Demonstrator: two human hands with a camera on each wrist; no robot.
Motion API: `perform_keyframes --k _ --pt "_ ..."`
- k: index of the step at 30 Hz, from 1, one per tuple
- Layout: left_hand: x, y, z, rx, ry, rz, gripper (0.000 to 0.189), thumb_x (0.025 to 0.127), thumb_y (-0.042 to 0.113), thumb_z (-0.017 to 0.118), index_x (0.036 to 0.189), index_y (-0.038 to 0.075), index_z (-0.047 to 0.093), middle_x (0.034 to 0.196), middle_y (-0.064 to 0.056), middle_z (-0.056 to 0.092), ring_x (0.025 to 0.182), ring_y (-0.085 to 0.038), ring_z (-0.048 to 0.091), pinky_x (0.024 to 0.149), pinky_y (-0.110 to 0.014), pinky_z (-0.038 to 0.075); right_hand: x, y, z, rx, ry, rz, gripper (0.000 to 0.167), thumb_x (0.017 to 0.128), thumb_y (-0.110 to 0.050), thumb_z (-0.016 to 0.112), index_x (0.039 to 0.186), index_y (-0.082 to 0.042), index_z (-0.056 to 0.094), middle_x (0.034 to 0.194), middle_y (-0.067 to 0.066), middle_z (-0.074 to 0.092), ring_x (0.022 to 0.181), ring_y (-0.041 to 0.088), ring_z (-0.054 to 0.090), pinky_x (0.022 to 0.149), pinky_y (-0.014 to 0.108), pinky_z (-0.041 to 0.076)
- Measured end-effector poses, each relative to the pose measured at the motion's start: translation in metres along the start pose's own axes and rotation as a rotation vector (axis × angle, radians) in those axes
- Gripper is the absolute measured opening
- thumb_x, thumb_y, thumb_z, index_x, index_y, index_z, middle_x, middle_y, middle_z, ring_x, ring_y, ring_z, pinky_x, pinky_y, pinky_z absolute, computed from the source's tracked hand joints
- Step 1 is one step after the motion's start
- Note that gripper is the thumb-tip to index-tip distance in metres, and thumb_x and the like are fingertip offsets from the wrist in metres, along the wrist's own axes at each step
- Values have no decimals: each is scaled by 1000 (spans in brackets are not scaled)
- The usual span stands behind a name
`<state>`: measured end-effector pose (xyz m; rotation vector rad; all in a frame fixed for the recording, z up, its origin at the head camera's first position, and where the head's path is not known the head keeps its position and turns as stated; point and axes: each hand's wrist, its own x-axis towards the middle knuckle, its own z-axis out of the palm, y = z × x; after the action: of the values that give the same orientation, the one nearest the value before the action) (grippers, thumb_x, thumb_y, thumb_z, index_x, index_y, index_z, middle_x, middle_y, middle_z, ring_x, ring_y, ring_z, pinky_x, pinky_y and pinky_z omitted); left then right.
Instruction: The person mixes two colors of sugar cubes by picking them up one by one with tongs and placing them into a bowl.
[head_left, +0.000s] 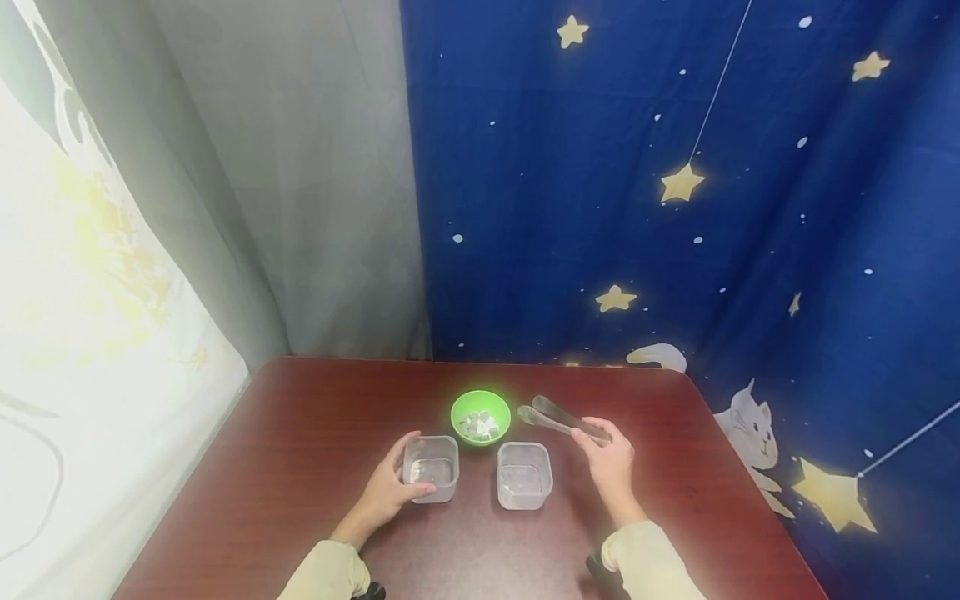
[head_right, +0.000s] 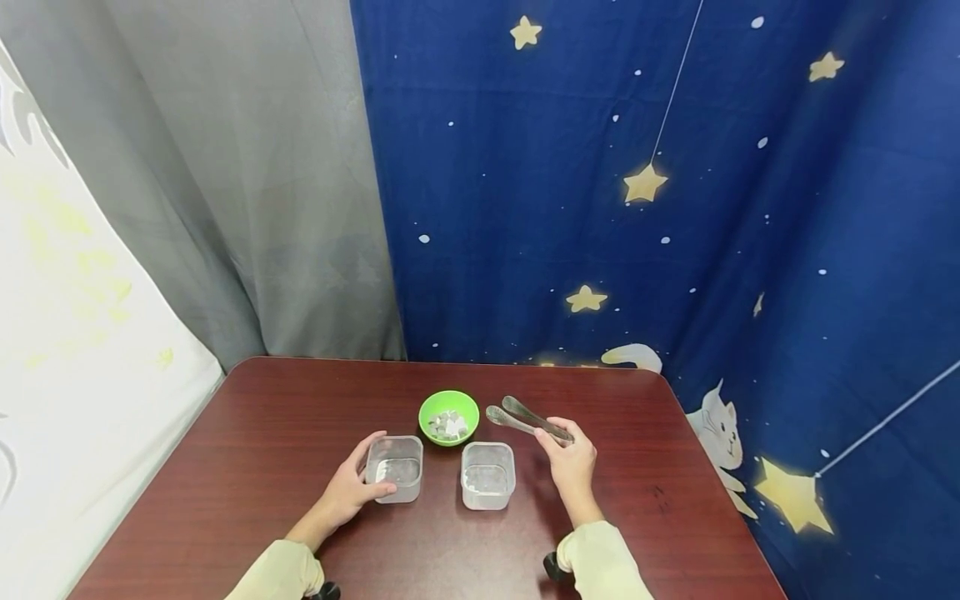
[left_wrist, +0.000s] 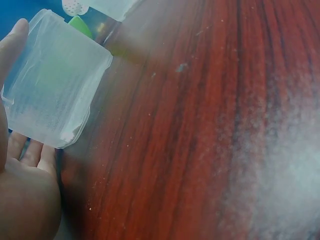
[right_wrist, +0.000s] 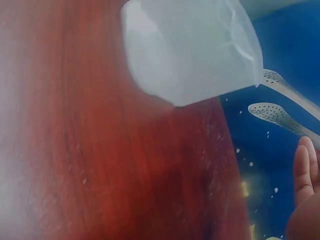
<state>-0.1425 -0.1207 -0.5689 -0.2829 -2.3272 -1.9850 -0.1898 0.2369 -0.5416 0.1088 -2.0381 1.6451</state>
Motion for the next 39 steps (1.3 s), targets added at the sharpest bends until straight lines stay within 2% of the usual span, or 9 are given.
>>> perform_keyframes --k 4,8,10,15,19,24,29,33,39 --pt "4 -15 1 -21 21 -5 95 67 -1 86 147 2 35 136 -28 45 111 -48 53 79 -37 54 13 20 -1 -90 13 113 30 78 -15 82 103 -3 71 98 15 72 83 15 70 64 19 53" --pt "8 -33 2 -21 40 13 94 66 0 87 147 9 38 136 -22 47 111 -41 55 79 -36 54 12 29 -5 -92 -5 130 32 78 -16 82 105 -4 71 99 14 72 83 12 69 63 20 53" --pt "8 -32 2 -10 39 19 94 67 2 87 147 10 38 136 -21 48 112 -40 55 82 -39 54 12 32 -6 -86 -4 151 32 78 -18 82 106 -7 71 100 13 72 83 11 68 64 21 54" --pt "1 -9 3 -12 26 25 92 67 0 86 145 1 38 136 -27 46 113 -47 52 85 -50 52 10 41 -7 -68 -13 207 32 79 -16 81 108 -7 70 102 15 71 80 6 66 65 22 54" --pt "-1 0 4 -19 17 29 90 68 -2 85 144 -1 38 135 -30 45 111 -50 52 83 -53 52 9 47 -7 -54 -23 211 34 79 -14 81 109 -4 70 103 16 71 81 3 65 67 18 52" --pt "4 -15 4 -3 23 25 94 68 0 86 147 0 35 137 -29 44 111 -49 52 83 -51 52 8 47 -5 -101 -27 221 33 78 -14 82 107 -5 70 103 13 72 87 7 67 72 18 52" --pt "8 -33 4 17 37 15 94 68 1 86 147 5 36 138 -25 45 111 -44 54 79 -37 54 7 45 -3 -246 -30 226 34 78 -22 82 105 -7 68 100 12 72 95 25 67 79 33 49" --pt "9 -35 3 -1 36 7 97 67 2 87 148 8 35 136 -23 46 111 -43 55 78 -34 54 5 44 -2 -356 -47 236 31 79 -25 81 99 -6 67 97 13 72 93 32 65 78 42 47" --pt "9 -34 1 34 43 -1 102 68 7 88 151 9 30 138 -23 45 116 -42 53 84 -41 53 3 50 2 -462 -49 238 17 81 -18 78 90 -7 69 85 9 73 79 27 66 72 41 48"
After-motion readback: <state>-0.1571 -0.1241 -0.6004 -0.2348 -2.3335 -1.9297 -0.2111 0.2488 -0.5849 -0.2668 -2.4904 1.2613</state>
